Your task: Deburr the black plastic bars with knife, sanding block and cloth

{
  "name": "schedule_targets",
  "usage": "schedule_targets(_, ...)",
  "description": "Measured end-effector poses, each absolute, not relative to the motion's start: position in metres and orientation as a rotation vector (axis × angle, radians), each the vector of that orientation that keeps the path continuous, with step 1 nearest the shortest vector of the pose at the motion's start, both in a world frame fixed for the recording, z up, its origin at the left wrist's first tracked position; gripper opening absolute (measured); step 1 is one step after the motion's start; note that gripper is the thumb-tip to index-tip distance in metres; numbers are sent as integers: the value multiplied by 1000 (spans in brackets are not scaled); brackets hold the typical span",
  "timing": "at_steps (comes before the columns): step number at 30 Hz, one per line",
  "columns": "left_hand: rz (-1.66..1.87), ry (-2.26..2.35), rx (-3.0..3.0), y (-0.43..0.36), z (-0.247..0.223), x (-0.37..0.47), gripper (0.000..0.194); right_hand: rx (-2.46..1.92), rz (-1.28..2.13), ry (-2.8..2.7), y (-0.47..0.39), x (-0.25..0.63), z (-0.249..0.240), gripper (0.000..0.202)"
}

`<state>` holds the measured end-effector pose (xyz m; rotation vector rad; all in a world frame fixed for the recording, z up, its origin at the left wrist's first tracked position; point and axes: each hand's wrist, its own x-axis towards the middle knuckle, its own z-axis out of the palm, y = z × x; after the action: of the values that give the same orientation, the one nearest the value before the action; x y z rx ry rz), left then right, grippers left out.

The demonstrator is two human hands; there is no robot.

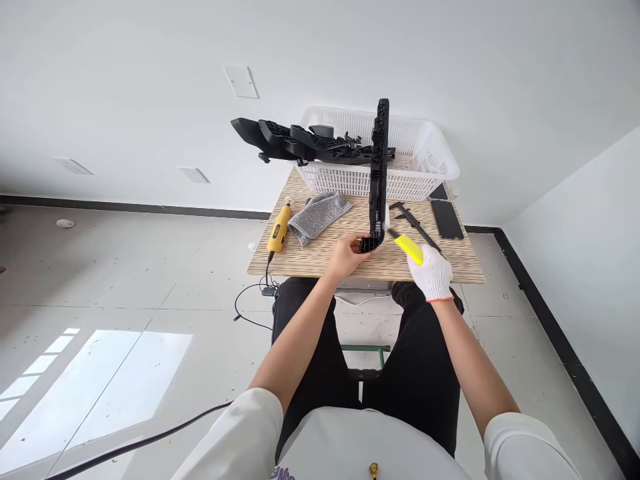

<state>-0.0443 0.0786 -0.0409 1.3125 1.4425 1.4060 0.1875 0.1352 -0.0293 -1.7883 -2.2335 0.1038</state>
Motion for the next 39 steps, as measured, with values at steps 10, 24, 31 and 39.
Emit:
schedule_targets(10, 1502, 1542, 1208, 81, -39, -47, 46, -1885, 216, -2172, 146, 178, -13, 57)
schedule_targets(24, 1453, 1634, 1285, 77, -41, -45, 47, -1928, -87, -1999, 173, 137, -15, 53)
schedule_targets(31, 1442, 1630, 1314, 80, -40, -44, 44, -1448, -6, -2303, 169, 108, -15, 49)
schedule_targets(39, 1494, 1551, 1270, 82, -39, -45, 48, -1571, 62, -2334, 168, 82, -22, 42)
